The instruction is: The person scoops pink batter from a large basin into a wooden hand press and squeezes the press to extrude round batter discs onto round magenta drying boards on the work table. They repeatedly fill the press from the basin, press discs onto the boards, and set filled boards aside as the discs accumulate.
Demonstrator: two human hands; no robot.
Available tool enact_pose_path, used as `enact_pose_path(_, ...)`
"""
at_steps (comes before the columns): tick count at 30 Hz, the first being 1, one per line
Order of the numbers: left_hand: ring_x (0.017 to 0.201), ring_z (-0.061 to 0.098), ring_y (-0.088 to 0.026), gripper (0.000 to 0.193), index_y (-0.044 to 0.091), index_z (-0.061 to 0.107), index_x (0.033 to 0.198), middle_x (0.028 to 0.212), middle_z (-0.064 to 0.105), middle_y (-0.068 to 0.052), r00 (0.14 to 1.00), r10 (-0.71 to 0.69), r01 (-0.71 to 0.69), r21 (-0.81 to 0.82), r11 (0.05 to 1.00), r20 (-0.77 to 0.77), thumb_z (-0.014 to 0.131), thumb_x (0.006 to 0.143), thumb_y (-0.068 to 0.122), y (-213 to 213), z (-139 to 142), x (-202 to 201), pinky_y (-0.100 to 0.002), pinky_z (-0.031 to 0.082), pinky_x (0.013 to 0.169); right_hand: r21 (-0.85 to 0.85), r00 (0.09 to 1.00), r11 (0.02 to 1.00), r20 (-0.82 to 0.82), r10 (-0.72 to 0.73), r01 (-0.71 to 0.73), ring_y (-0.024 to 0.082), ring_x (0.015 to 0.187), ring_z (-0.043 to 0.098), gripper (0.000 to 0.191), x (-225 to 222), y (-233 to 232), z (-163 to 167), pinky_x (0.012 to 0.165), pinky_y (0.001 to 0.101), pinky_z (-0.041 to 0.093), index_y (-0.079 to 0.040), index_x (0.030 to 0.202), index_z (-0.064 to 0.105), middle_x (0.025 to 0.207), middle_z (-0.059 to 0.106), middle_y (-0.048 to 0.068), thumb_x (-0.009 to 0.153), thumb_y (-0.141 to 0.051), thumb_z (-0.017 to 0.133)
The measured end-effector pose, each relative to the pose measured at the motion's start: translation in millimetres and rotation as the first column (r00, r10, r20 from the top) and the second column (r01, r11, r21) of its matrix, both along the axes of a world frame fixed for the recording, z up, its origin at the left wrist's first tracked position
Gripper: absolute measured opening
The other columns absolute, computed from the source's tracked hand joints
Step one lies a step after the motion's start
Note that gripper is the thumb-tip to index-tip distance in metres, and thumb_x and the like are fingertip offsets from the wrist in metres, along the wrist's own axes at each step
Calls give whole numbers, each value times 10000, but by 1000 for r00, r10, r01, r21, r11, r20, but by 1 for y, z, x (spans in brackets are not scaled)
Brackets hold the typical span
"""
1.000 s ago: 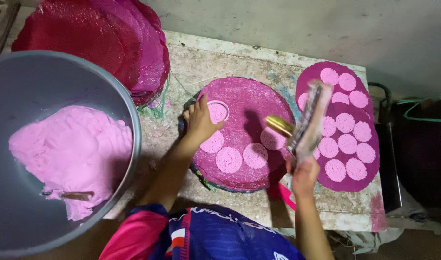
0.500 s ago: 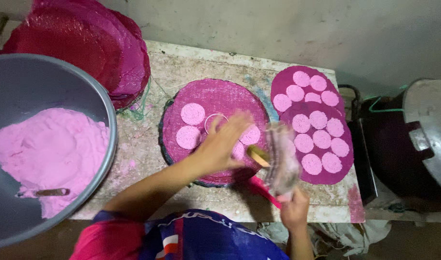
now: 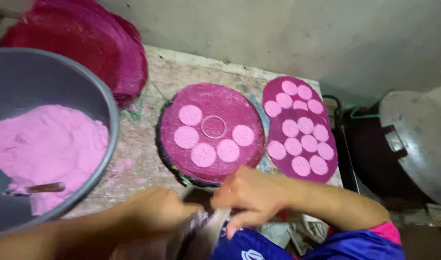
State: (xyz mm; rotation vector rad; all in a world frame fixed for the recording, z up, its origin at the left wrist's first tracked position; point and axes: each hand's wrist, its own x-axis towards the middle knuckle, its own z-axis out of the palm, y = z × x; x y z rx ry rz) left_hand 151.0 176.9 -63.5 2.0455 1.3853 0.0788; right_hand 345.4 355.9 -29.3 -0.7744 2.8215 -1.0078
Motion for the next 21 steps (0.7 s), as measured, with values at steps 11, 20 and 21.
enact_pose_path(11,981,727,-234,413,100,666,1214,1101,757,-109,442,664,-507,-442,740,604,739,814,178,-175,-126,-217,-423,586,856,-34,983,992,-132,-127,124,313,669,585,380,-80,-54,0,604,428,448,-74,813,557,722,513,84,929,-383,743)
enact_pose_path(20,883,656,-264,298,-65,673,1159,1002,671,-176,-100,636,-481,-597,642,765,653,969,163,-221,-184,-241,-443,556,736,475,623,678,-782,32,561,247,1080,665,362,-244,-81,0,962,391,483,-183,1233,642,1194,679,92,875,-178,692)
enact_pose_path(21,821,661,-266,282,-77,684,1129,944,673,-184,-137,622,-546,-583,602,771,658,979,160,-220,-176,-244,-446,564,687,374,665,731,-733,-145,571,319,1144,645,421,-260,-89,-19,1018,407,472,-157,1306,616,1246,657,161,891,-190,685)
